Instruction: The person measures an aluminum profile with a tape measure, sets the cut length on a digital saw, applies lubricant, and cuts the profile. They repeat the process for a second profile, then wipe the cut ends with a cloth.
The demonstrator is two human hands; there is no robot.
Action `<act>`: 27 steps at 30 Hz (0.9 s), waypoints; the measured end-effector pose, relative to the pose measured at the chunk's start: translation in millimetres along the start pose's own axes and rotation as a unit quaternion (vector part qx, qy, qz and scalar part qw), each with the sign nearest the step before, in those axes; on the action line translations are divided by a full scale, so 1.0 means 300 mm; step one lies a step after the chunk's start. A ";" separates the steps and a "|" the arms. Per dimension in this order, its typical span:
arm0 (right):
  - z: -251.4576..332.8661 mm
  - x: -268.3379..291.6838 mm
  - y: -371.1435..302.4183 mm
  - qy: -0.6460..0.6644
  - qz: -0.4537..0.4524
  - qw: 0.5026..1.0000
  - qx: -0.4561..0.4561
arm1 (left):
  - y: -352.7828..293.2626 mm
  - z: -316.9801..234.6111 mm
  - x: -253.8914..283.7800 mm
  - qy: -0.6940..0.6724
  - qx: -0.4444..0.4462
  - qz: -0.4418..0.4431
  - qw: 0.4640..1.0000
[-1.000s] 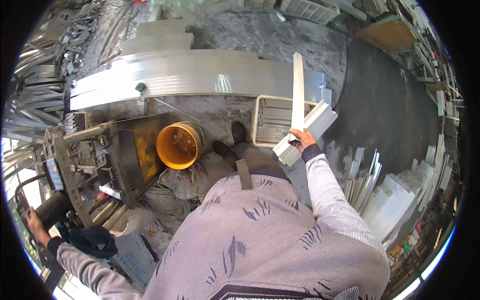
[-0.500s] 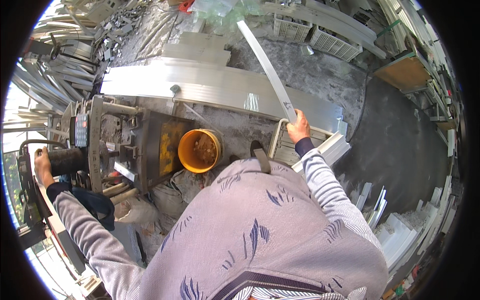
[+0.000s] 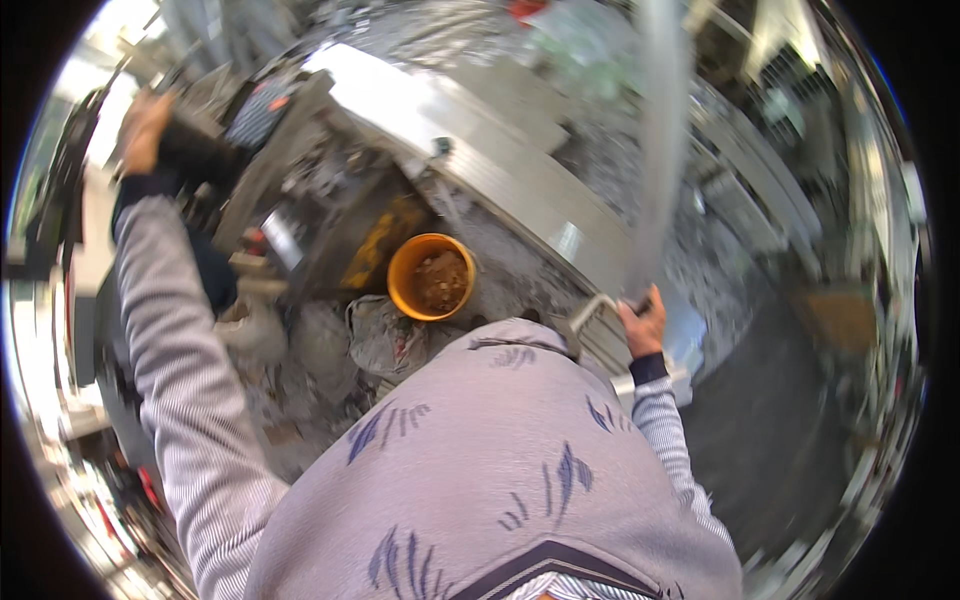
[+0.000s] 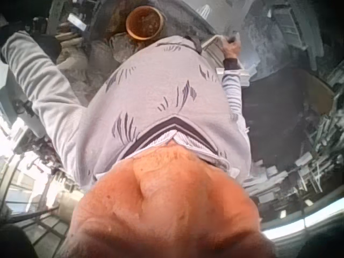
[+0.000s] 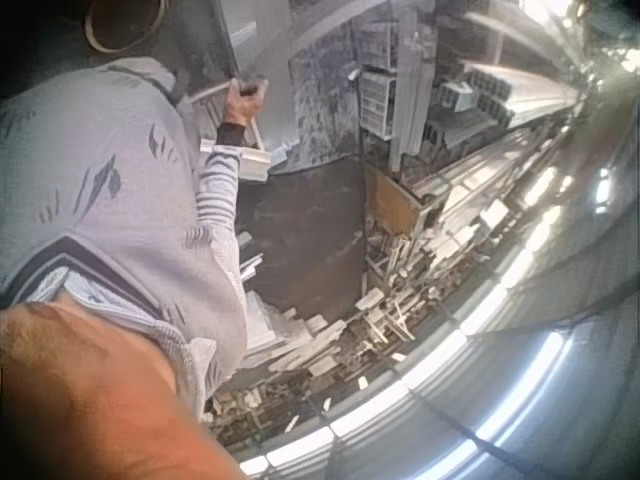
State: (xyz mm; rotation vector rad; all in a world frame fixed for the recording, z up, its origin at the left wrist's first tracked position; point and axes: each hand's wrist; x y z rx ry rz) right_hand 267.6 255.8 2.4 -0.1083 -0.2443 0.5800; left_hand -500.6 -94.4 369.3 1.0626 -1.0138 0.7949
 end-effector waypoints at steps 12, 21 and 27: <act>0.509 -0.504 0.292 0.202 0.140 0.943 0.223 | -0.363 -0.316 0.275 -0.113 0.114 -0.027 0.987; 0.528 -0.886 0.326 0.342 0.341 0.871 -0.093 | -0.832 -0.368 0.036 -0.145 -0.206 -0.239 0.938; 0.488 -1.079 0.398 0.332 0.466 0.752 -0.327 | -1.462 -0.605 -0.248 -0.395 0.011 0.334 0.856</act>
Point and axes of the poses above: each hand's wrist, its own y-axis towards the middle knuckle, its own x-axis out of the back of the hand, z = x × y, and after that the axes turned 6 degrees about z, right-handed
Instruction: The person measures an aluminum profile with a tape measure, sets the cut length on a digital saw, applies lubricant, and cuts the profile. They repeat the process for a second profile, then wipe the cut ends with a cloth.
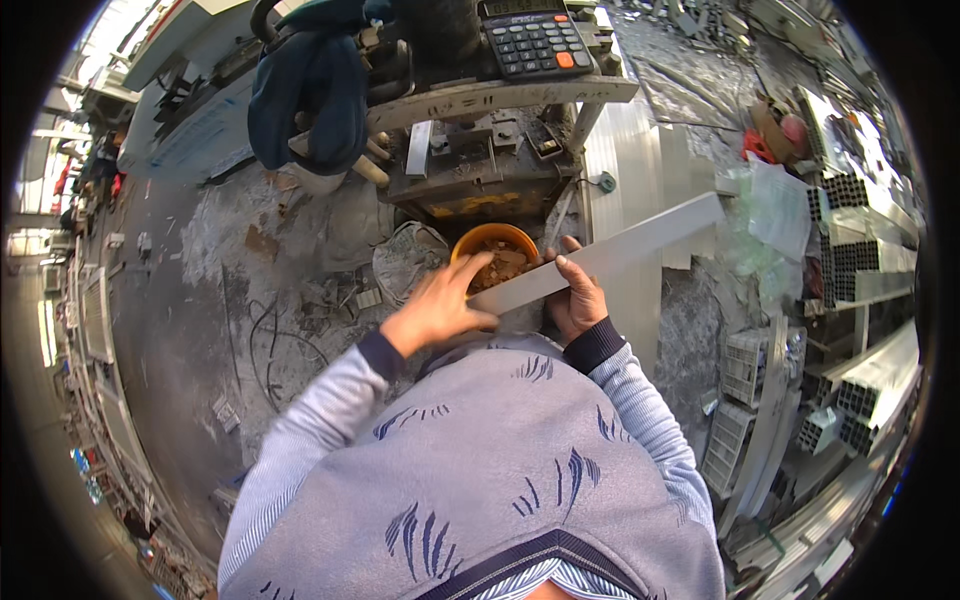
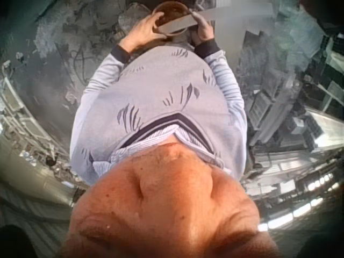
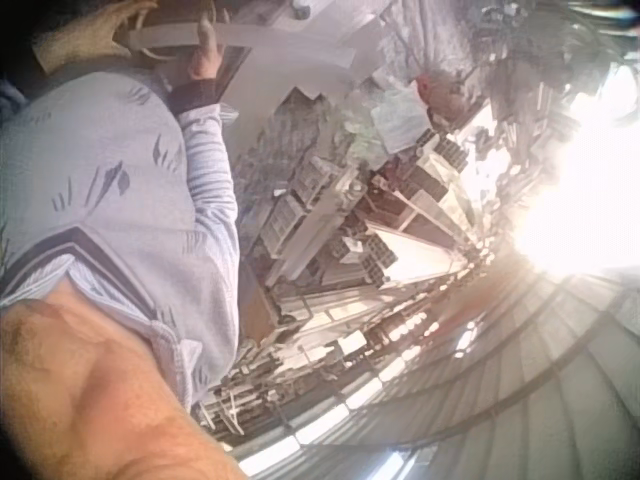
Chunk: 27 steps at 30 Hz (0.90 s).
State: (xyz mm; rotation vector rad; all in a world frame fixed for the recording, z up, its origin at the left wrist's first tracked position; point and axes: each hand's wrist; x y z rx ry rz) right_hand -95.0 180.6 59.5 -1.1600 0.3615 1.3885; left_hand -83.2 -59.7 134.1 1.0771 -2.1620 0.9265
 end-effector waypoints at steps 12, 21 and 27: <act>-0.119 0.121 0.250 -0.225 0.110 0.908 -0.336 | -0.609 -0.083 -0.546 -0.150 0.361 -0.070 0.918; -0.291 0.114 0.453 -0.351 0.177 0.853 -0.343 | -0.566 0.034 -1.130 -0.301 0.511 -0.115 0.797; -0.246 0.139 0.480 -0.384 0.164 0.841 -0.343 | -0.414 0.016 -1.199 -0.305 0.485 -0.146 0.807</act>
Point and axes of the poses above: each hand's wrist, its own y-axis towards the middle knuckle, its own x-axis out of the back of the hand, z = x × y, and after that the axes turned 6 degrees about z, right-handed
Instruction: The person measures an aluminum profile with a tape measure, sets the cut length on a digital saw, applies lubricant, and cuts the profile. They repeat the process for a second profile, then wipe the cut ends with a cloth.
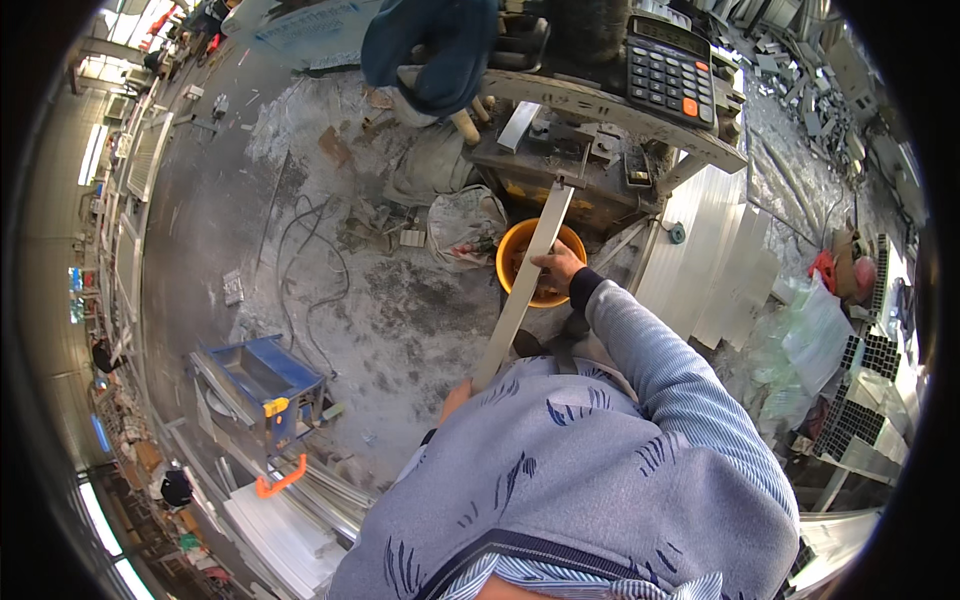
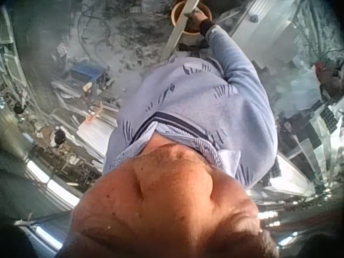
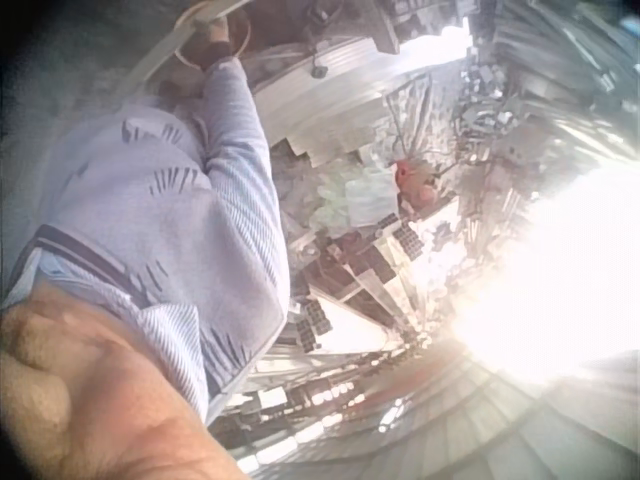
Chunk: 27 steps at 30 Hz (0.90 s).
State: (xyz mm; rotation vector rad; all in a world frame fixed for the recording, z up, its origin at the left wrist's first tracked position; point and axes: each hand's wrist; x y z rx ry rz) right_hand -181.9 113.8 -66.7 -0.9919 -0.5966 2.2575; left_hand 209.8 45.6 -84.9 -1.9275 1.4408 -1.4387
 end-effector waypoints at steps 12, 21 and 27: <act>0.108 0.009 0.120 -0.160 -0.089 0.977 0.111 | 0.047 -0.207 0.037 0.088 -0.067 -0.008 0.994; 0.045 0.103 0.177 -0.157 -0.111 0.973 0.130 | 0.012 -0.258 -0.019 0.026 0.000 -0.036 0.999; 0.134 0.122 0.156 -0.189 -0.075 0.968 0.149 | -0.004 -0.317 -0.021 0.005 0.033 -0.016 0.999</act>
Point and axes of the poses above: each hand's wrist, its own y-axis towards the middle knuckle, its own x-axis out of the back of the hand, z = x × y, and after that the axes turned 6 degrees about z, right-handed
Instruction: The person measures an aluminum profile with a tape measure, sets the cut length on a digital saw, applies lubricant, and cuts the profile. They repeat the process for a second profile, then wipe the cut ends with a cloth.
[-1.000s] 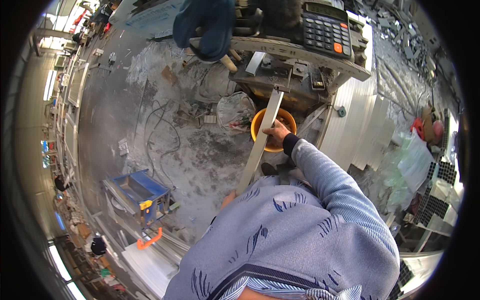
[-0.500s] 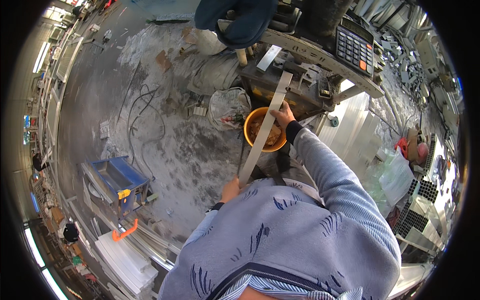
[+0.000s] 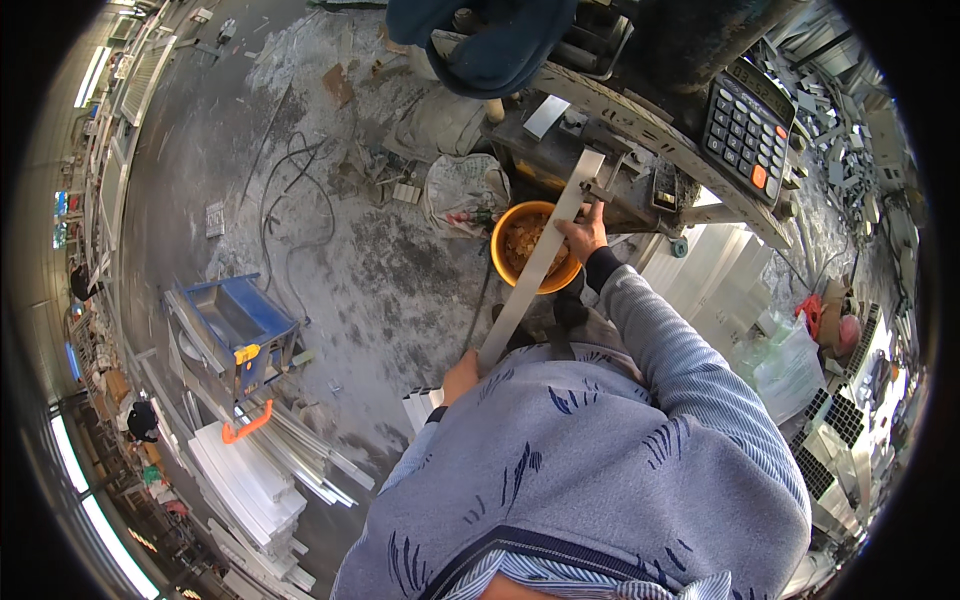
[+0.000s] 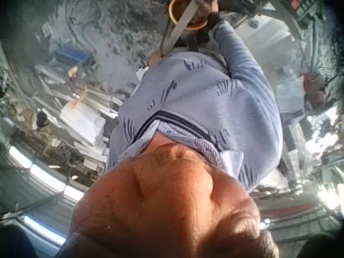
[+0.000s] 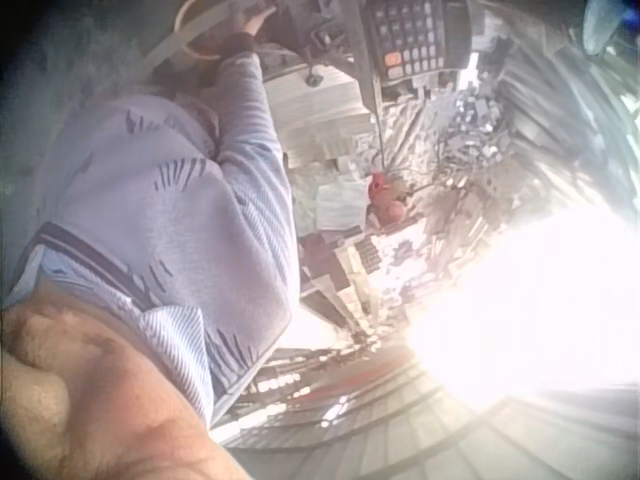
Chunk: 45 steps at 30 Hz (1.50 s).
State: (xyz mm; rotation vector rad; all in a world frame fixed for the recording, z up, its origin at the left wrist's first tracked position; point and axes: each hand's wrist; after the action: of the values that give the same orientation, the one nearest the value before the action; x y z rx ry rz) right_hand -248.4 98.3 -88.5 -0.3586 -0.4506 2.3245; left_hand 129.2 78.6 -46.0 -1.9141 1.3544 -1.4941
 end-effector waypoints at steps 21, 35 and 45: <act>0.046 0.053 -0.061 0.062 0.044 0.997 -0.009 | -0.084 0.009 -0.039 -0.019 -0.018 -0.018 1.000; 0.092 0.026 -0.126 0.046 0.005 0.998 0.038 | -0.200 -0.004 0.012 -0.110 -0.076 -0.082 0.988; 0.102 0.041 -0.122 0.069 -0.003 0.997 0.022 | -0.262 -0.108 0.042 -0.229 -0.136 -0.113 0.957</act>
State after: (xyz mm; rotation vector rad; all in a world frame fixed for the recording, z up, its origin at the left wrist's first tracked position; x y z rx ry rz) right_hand -246.3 124.9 -47.3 -0.4912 -0.3319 2.2826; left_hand 136.3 114.0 32.0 -2.4648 1.1999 -0.8906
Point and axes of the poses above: each hand's wrist, its own y-axis towards the middle knuckle, its own x-axis out of the back of the hand, z = x × y, and after that the axes turned 6 degrees about z, right-handed
